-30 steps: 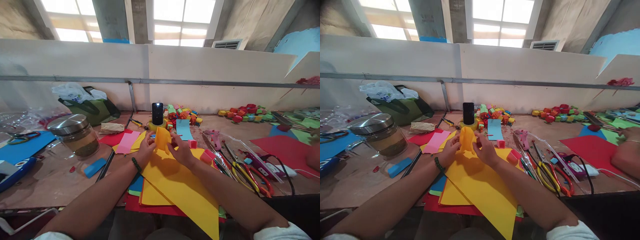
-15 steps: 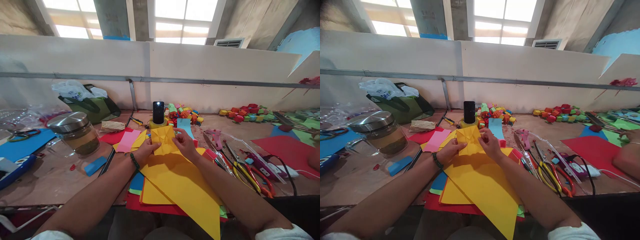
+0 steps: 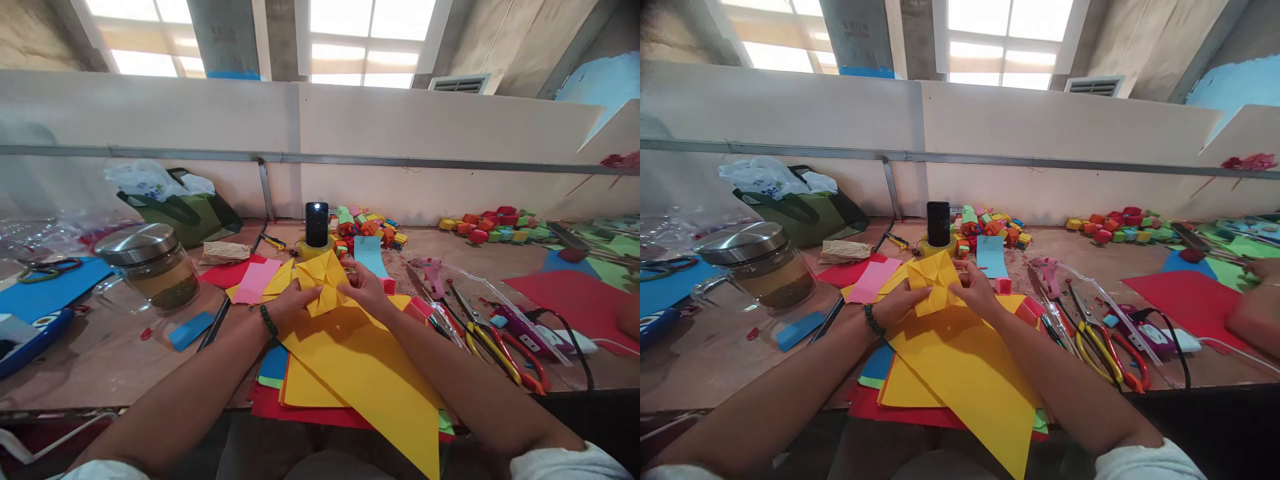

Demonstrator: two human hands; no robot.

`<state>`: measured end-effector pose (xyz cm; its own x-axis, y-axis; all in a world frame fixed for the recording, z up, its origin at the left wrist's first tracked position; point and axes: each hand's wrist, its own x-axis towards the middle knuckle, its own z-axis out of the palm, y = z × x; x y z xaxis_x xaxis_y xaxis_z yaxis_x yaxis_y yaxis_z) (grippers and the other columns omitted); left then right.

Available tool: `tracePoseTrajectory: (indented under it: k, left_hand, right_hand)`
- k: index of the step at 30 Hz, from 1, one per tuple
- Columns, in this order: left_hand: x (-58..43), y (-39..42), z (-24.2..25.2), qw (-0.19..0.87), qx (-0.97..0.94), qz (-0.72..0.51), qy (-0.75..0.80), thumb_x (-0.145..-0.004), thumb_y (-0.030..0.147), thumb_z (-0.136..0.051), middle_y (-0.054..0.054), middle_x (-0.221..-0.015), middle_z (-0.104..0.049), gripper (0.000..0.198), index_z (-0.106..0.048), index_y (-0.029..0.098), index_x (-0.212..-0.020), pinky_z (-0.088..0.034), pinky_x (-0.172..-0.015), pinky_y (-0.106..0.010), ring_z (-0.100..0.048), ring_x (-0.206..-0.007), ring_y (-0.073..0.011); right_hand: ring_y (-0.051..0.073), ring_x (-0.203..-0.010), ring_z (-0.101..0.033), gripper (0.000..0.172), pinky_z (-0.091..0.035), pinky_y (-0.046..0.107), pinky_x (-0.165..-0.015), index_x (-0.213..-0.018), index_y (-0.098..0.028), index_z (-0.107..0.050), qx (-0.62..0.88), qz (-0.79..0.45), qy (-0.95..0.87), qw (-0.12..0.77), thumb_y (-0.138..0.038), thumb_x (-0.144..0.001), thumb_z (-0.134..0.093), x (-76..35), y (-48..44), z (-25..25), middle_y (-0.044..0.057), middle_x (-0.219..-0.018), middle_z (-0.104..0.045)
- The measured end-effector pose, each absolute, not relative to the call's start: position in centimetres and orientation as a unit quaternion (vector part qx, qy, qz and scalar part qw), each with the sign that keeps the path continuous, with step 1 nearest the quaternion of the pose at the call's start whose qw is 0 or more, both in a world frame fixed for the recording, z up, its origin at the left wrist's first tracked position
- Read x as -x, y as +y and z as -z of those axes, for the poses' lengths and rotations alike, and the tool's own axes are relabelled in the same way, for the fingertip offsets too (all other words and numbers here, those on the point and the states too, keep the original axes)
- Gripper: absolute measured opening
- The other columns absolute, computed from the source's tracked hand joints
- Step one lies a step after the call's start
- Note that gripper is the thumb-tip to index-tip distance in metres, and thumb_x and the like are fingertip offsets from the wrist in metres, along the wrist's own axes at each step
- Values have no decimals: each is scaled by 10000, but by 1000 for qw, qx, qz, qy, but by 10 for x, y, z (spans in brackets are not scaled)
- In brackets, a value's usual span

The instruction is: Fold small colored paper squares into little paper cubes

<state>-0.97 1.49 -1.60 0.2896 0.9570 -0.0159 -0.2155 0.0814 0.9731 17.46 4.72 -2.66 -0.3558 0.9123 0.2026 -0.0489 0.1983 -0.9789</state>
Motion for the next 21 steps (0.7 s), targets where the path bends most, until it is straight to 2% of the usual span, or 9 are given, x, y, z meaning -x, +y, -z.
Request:
tracePoseTrajectory:
  k: [5,9,12,16,18,21]
  left_hand:
    - [9,15,15,654,-456,-469,379,-498,369,-876,-107,-1010,-736,561,-699,149,-982,-529,-748,-321,-682,-897,-263]
    - [9,14,16,667,-434,-456,398,-558,364,-852,-104,-968,-739,486,-699,145,-964,-532,-684,-301,-687,-824,-239]
    - [10,15,16,651,-472,-459,377,-526,306,-869,-95,-989,-734,481,-702,144,-947,-541,-702,-291,-682,-837,-229]
    - [15,17,13,650,-464,-439,411,-527,282,-863,-97,-973,-730,498,-688,139,-970,-558,-612,-276,-682,-779,-216]
    - [19,18,12,664,-447,-426,422,-559,260,-844,-95,-966,-725,471,-679,138,-984,-555,-561,-261,-679,-749,-203]
    - [22,19,11,688,-442,-411,402,-595,212,-818,-79,-923,-725,391,-680,144,-955,-559,-571,-253,-675,-758,-194]
  right_hand:
    - [194,-625,-646,346,-500,290,-533,-925,-189,-614,364,-487,-647,460,-431,-698,-707,-178,49,29,2,-633,-648]
    - [219,-695,-665,359,-522,318,-579,-825,-191,-621,341,-515,-649,443,-483,-653,-740,-176,50,31,27,-700,-675]
    - [185,-638,-644,363,-513,292,-561,-910,-195,-600,348,-529,-639,437,-434,-673,-734,-175,50,33,-2,-657,-647]
    - [103,-515,-530,456,-491,226,-508,-1240,-209,-544,345,-468,-668,465,-329,-802,-591,-182,52,31,-69,-563,-533]
    - [90,-569,-550,517,-539,236,-573,-1315,-241,-525,304,-464,-701,449,-283,-801,-564,-188,51,28,-46,-685,-596]
    - [113,-693,-623,518,-580,288,-698,-1257,-249,-614,245,-477,-755,377,-247,-739,-635,-193,49,24,8,-937,-680]
